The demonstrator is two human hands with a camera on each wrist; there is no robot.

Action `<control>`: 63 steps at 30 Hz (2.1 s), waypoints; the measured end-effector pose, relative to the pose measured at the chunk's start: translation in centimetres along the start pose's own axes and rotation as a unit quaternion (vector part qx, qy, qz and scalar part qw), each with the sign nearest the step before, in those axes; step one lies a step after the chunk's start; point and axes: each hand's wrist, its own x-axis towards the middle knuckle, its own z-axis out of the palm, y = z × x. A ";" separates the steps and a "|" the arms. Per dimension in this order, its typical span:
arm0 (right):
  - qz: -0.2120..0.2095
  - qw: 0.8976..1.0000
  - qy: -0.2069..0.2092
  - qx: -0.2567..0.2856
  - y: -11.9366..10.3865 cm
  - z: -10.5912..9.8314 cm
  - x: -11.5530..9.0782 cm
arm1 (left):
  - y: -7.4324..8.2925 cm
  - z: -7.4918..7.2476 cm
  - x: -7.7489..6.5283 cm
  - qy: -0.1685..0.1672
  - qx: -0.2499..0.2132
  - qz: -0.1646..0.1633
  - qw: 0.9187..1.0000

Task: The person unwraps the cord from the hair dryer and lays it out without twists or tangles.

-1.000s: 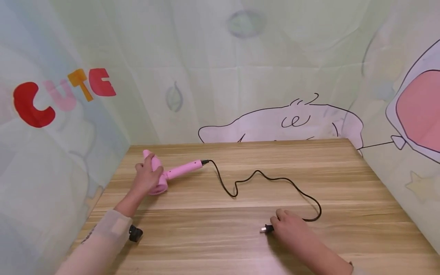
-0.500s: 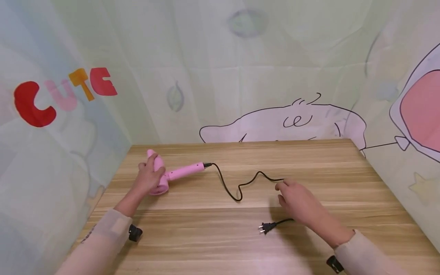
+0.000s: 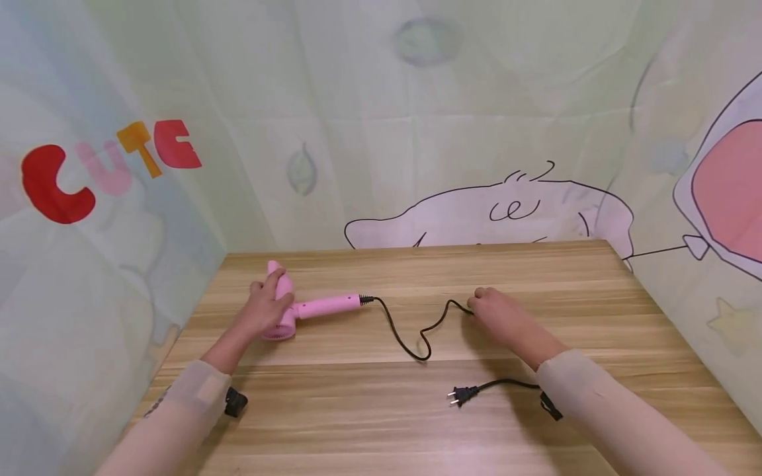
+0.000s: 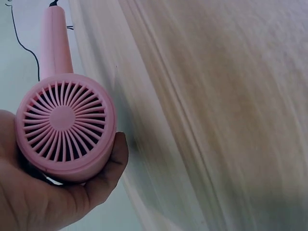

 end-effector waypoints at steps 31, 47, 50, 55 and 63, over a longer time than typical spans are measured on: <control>0.089 0.990 -0.059 -0.090 8.9 -0.4 -3.4 | -1.4 -0.9 0.2 -0.007 0.006 0.028 1.000; 0.071 0.991 -0.047 -0.099 12.2 -0.1 -6.5 | -1.7 -1.6 -0.4 -0.013 0.014 0.049 0.999; 0.084 0.991 -0.049 -0.087 12.4 -0.1 -6.8 | -1.9 -1.5 -0.5 -0.017 0.015 0.051 0.998; 0.108 0.990 -0.062 -0.070 12.3 -0.2 -6.9 | -2.0 -1.1 -0.4 -0.020 0.024 0.045 0.998; 0.138 0.985 -0.079 -0.062 11.2 -0.5 -7.6 | -1.4 -0.8 -0.2 -0.013 0.031 0.043 0.998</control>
